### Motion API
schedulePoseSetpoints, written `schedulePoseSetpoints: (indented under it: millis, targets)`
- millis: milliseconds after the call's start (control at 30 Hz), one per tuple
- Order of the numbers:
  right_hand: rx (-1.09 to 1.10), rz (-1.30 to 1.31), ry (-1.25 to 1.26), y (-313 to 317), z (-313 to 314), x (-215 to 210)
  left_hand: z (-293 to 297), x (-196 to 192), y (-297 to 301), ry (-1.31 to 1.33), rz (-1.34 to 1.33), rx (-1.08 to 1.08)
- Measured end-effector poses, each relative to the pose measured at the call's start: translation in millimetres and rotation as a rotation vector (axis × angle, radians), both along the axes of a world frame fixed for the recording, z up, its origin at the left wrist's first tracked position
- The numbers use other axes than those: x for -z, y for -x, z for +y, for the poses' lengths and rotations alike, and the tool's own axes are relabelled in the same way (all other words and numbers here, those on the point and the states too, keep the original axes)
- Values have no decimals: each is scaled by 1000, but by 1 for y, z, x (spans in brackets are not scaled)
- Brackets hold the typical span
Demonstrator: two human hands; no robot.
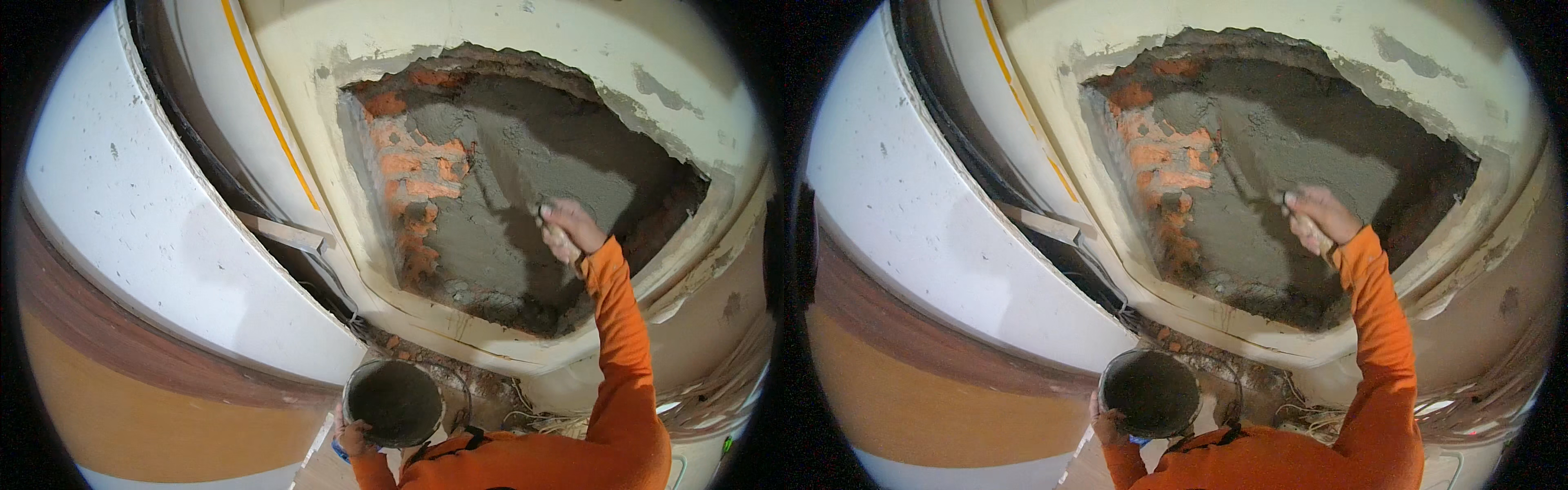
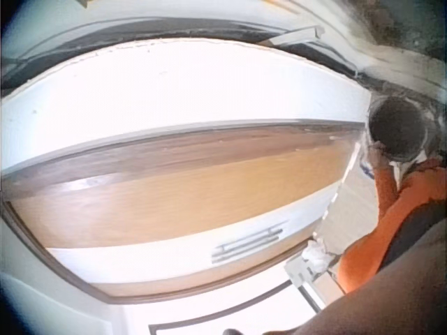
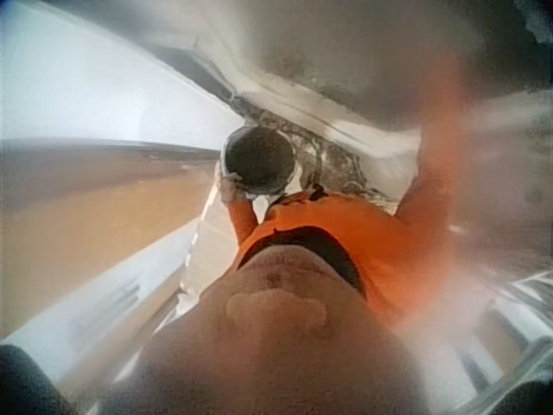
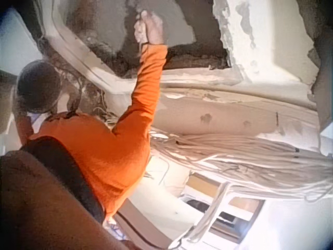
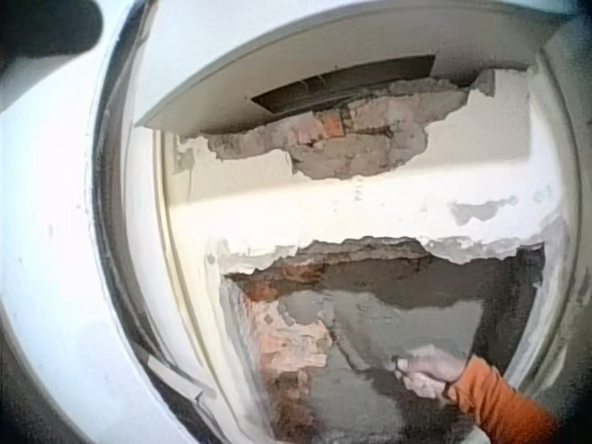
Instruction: The person applies wet cement to a damaged section of a wall using a trowel and a bucket. They repeatedly scoop cement from the bucket and spread it over the exposed brick area, smoothing the surface.
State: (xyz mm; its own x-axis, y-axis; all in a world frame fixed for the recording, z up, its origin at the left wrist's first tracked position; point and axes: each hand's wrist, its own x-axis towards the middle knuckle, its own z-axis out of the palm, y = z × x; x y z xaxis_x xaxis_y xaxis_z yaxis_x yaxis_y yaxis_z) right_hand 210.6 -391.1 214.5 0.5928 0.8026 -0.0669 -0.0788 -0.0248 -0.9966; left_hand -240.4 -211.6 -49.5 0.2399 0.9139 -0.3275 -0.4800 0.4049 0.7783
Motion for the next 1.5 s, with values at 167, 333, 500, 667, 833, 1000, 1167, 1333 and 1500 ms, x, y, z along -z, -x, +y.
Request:
schedulePoseSetpoints:
  millis: [167,333,500,667,833,1000,1167,1333,1500]
  targets:
    - [-233,-355,426,67,2,46,23,-9,-42,-232,-115,241]
    - [-406,-1362,690,181,39,149,18,-64,-76,-256,27,284]
    - [-522,-1385,700,233,44,229,13,-82,-85,-399,15,491]
    - [-457,-1125,624,281,54,225,27,-68,-62,-378,39,512]
    - [-300,-885,383,295,57,260,34,-48,-25,-369,96,462]
    - [-304,-746,416,302,48,250,55,-52,7,-261,84,335]
    - [-365,-944,395,292,50,249,48,-42,19,-165,77,218]
    - [-525,-889,287,278,52,249,41,-26,42,-181,92,220]
    - [-784,-804,83,266,62,156,34,-24,61,-100,-133,128]
